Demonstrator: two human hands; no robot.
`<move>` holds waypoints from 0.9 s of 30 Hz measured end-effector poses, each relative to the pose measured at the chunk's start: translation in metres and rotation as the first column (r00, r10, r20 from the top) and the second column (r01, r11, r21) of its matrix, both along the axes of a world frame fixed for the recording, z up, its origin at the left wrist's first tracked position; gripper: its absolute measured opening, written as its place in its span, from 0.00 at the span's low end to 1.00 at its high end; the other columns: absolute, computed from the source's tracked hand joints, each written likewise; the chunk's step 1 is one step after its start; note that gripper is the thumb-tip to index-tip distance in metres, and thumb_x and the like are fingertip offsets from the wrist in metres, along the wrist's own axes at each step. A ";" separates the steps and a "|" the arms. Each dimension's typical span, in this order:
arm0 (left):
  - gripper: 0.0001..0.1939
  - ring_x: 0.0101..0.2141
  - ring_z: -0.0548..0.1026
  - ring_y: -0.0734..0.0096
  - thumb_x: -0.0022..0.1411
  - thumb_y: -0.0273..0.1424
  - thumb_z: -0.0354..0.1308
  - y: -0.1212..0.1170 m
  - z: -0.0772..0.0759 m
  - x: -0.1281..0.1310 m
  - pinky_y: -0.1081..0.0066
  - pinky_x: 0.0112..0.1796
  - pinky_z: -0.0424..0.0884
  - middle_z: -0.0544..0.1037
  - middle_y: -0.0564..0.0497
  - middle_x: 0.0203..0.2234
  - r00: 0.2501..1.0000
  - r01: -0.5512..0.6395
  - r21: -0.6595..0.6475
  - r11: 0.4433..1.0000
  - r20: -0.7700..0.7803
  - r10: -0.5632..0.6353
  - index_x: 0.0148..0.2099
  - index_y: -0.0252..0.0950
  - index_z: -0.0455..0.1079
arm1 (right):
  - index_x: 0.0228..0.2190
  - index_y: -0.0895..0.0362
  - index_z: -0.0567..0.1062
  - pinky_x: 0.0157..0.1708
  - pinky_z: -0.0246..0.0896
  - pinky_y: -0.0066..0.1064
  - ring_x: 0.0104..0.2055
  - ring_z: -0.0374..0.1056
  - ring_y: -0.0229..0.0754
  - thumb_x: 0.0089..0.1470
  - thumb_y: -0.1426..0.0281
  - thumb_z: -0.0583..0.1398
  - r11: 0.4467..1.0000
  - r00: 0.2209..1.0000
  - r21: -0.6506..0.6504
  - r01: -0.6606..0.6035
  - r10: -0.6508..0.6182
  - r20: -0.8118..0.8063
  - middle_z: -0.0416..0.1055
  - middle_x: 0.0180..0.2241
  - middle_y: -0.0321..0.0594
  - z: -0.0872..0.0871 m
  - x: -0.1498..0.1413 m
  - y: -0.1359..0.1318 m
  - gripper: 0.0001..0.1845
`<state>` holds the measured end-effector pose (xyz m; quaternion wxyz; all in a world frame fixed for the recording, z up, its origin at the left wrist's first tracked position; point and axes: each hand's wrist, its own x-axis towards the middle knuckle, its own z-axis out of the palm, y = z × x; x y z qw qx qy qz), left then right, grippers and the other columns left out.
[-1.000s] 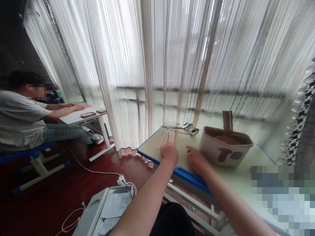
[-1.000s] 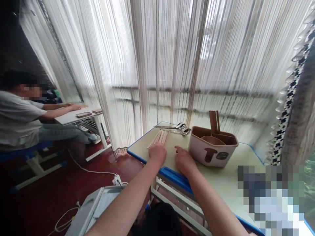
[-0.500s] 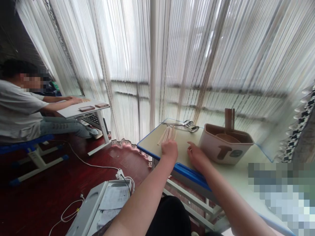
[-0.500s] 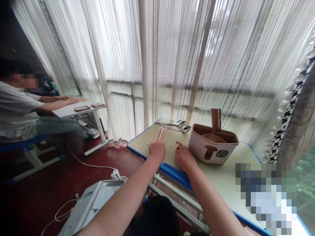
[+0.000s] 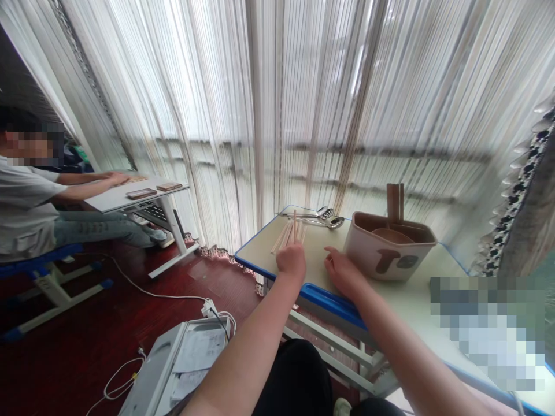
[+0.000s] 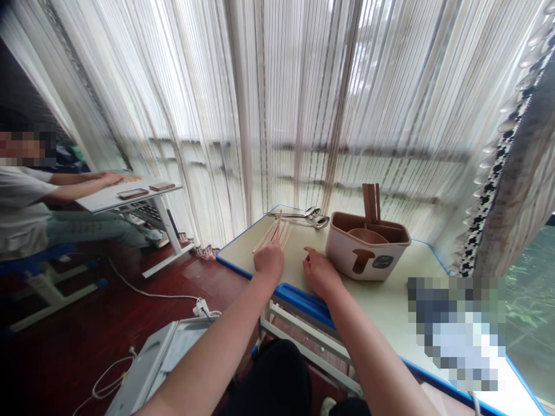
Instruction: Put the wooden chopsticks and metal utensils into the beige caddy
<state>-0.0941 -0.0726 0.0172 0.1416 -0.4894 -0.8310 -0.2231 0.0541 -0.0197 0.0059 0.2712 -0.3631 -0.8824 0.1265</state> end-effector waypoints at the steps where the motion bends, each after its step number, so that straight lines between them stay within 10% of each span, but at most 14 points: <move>1: 0.14 0.33 0.77 0.55 0.62 0.25 0.44 0.000 0.000 0.000 0.62 0.32 0.71 0.76 0.40 0.31 1.000 -0.005 0.012 1.000 0.002 0.005 0.44 0.31 0.70 | 0.53 0.61 0.62 0.41 0.57 0.30 0.39 0.66 0.41 0.59 0.68 0.47 1.000 1.000 -0.005 0.000 0.000 -0.004 0.71 0.39 0.46 0.000 0.000 0.000 0.22; 27: 0.13 0.41 0.72 0.64 0.59 0.25 0.46 0.005 -0.006 -0.026 0.65 0.46 0.68 0.75 0.45 0.37 0.926 0.088 0.548 0.832 0.262 -0.271 0.42 0.34 0.70 | 0.39 0.58 0.73 0.45 0.58 0.34 0.44 0.67 0.43 0.58 0.66 0.49 0.991 0.989 -0.128 0.027 -0.045 -0.141 0.73 0.41 0.45 0.003 0.006 0.007 0.16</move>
